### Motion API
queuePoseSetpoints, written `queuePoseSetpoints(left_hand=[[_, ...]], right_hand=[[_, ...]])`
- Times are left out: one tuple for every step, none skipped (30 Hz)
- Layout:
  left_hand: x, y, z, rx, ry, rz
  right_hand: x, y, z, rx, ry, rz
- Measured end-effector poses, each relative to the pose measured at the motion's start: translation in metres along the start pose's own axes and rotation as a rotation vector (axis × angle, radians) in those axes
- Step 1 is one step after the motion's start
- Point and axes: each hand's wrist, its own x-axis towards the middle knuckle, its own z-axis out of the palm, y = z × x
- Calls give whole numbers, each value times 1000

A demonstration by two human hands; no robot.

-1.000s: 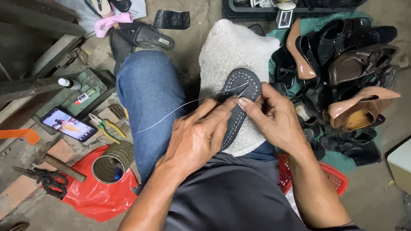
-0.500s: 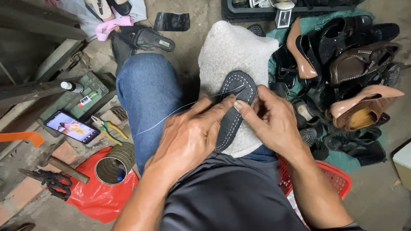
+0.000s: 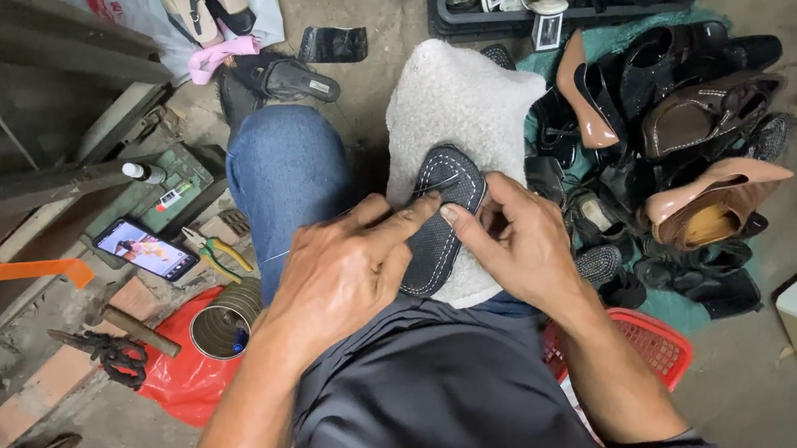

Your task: A person is hand-stitching a shoe sole to the upper part of a shoe using a needle and thread.

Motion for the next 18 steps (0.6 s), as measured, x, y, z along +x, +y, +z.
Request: queuePoseSetpoints(left_hand=[[0,1,1,-1,1,0],[0,1,1,-11,16,8],[-1,2,1,-19,33,15],[-1,1,2,-18,35,13],[-2,1,3,-21,45,14],[-2,0,4,-23,55,15],[-3,0,5,-22,55,16],[-3,0,5,-8,61,22],[-3,-1,6,6,66,28],[-3,-1,6,7,65,28],[-3,-2,7,8,54,22],[-2,-2,7,9,42,17],[-2,-2,6,9,42,17],[-2,-1,5,9,34,12],[-1,-1,4,9,26,6],[-1,-1,4,9,27,6],[0,-2,3,45,11,14],[0,-2,2,80,-5,22]], right_hand=[[0,0,0,-1,-1,-1],[-1,0,0,1,-1,4],[-1,0,0,4,-3,7],[-1,-1,0,4,-4,5],[-1,-2,0,11,-3,7],[-1,-3,0,17,-2,10],[-1,-3,0,18,-1,9],[-1,-2,0,16,1,12],[-1,-2,1,13,2,16],[-1,-3,0,13,3,16],[-1,-3,0,7,3,14],[-1,-3,0,0,2,12],[-2,-3,0,0,2,12],[-2,-3,0,2,3,11],[-2,-3,0,5,4,9],[-2,-5,0,5,4,9],[-2,-8,1,-29,15,-5],[-2,-10,2,-63,26,-19]])
